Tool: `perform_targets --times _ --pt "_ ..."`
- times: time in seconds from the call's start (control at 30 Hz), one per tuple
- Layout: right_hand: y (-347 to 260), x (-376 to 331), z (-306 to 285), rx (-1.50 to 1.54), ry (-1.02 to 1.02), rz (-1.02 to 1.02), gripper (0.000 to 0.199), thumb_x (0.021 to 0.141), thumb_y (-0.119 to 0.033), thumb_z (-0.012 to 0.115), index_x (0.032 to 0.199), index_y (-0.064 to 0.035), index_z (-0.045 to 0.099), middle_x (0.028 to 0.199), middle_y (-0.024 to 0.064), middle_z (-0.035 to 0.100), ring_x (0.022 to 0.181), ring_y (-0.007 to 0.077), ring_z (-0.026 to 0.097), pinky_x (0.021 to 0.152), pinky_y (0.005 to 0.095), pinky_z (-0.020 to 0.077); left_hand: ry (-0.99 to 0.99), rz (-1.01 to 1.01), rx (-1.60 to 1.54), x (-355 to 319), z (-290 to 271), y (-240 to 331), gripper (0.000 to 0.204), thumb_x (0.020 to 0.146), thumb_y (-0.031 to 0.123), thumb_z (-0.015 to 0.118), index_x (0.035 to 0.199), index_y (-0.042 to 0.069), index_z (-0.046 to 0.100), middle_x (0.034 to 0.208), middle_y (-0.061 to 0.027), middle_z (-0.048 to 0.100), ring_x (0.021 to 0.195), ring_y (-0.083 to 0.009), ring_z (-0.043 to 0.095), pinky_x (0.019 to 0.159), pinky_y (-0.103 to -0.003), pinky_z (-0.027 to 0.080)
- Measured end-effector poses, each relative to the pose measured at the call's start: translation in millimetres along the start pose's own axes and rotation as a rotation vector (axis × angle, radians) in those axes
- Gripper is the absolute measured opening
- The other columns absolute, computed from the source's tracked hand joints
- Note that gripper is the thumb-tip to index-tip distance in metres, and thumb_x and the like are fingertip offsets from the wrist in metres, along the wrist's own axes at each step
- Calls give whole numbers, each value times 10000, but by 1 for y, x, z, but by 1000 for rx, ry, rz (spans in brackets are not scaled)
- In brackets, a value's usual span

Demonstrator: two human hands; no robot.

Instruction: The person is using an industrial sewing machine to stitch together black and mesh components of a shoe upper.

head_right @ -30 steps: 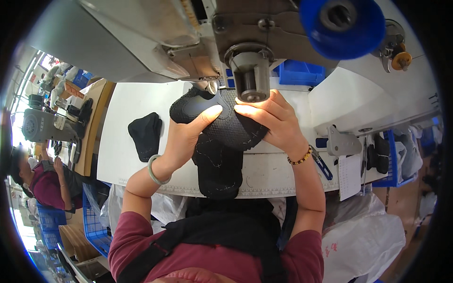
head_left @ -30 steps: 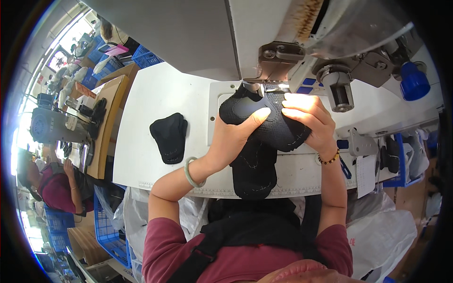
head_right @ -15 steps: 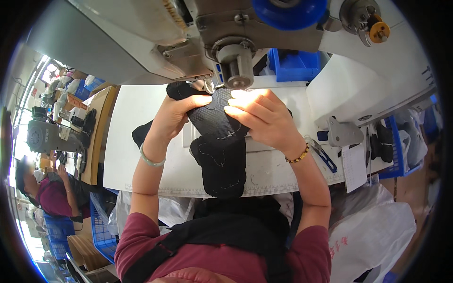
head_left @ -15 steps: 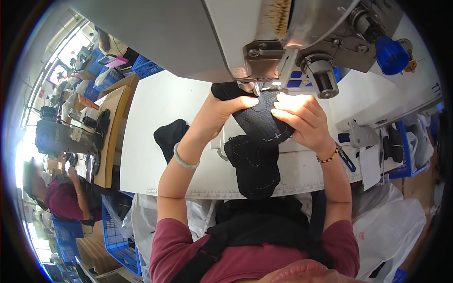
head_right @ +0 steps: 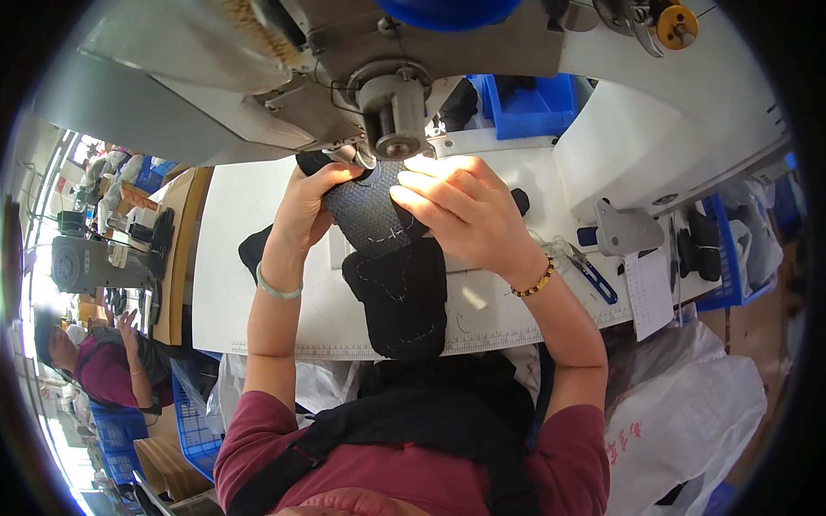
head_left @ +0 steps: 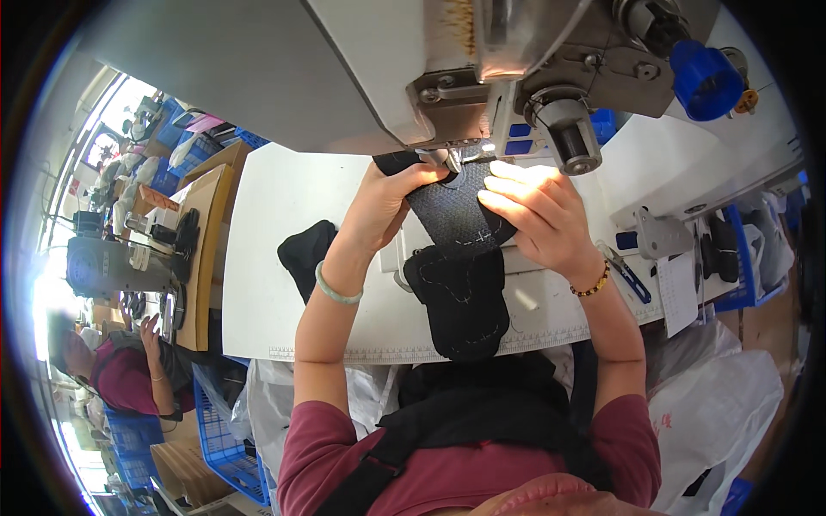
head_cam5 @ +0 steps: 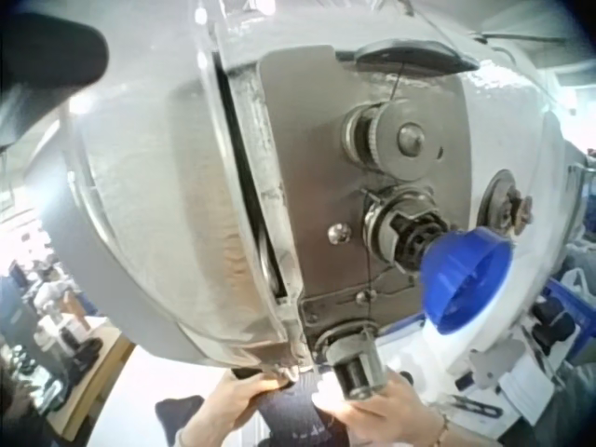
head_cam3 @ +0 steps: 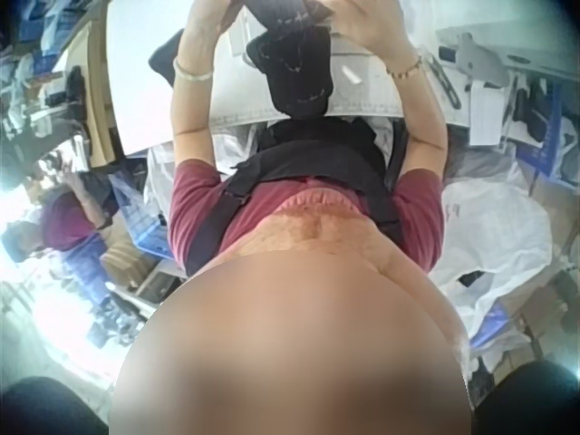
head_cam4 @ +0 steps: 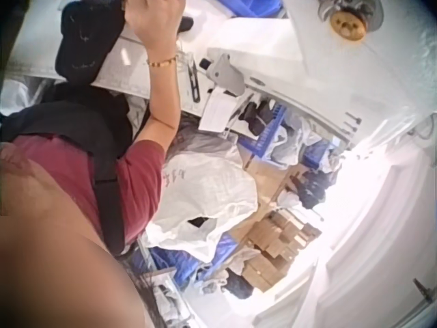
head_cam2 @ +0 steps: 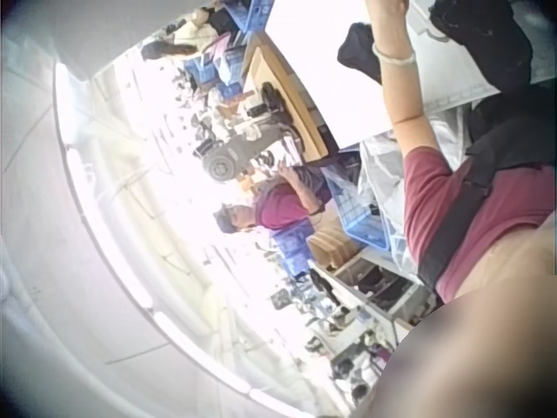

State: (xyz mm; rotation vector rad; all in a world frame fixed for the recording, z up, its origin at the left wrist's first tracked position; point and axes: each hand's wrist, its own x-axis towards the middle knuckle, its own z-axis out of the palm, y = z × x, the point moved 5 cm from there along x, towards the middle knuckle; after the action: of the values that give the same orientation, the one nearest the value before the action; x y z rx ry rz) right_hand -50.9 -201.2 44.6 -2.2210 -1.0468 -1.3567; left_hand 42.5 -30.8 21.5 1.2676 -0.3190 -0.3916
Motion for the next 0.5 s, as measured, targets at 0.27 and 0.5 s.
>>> perform_targets --times 0.27,0.5 --pt "6 -11 4 116 4 31 375 628 -57 689 995 -73 616 1044 24 598 954 186 583 818 323 460 66 -11 -59 -4 0 -2 145 846 57 593 956 -34 618 914 -71 635 863 -139 592 813 -267 452" --pt "13 -13 0 130 19 30 391 638 -44 705 1014 -84 604 1032 37 599 943 212 582 810 344 458 148 10 -88 -12 1 -2 142 858 68 590 946 -42 611 900 -80 621 859 -147 581 833 -267 443"
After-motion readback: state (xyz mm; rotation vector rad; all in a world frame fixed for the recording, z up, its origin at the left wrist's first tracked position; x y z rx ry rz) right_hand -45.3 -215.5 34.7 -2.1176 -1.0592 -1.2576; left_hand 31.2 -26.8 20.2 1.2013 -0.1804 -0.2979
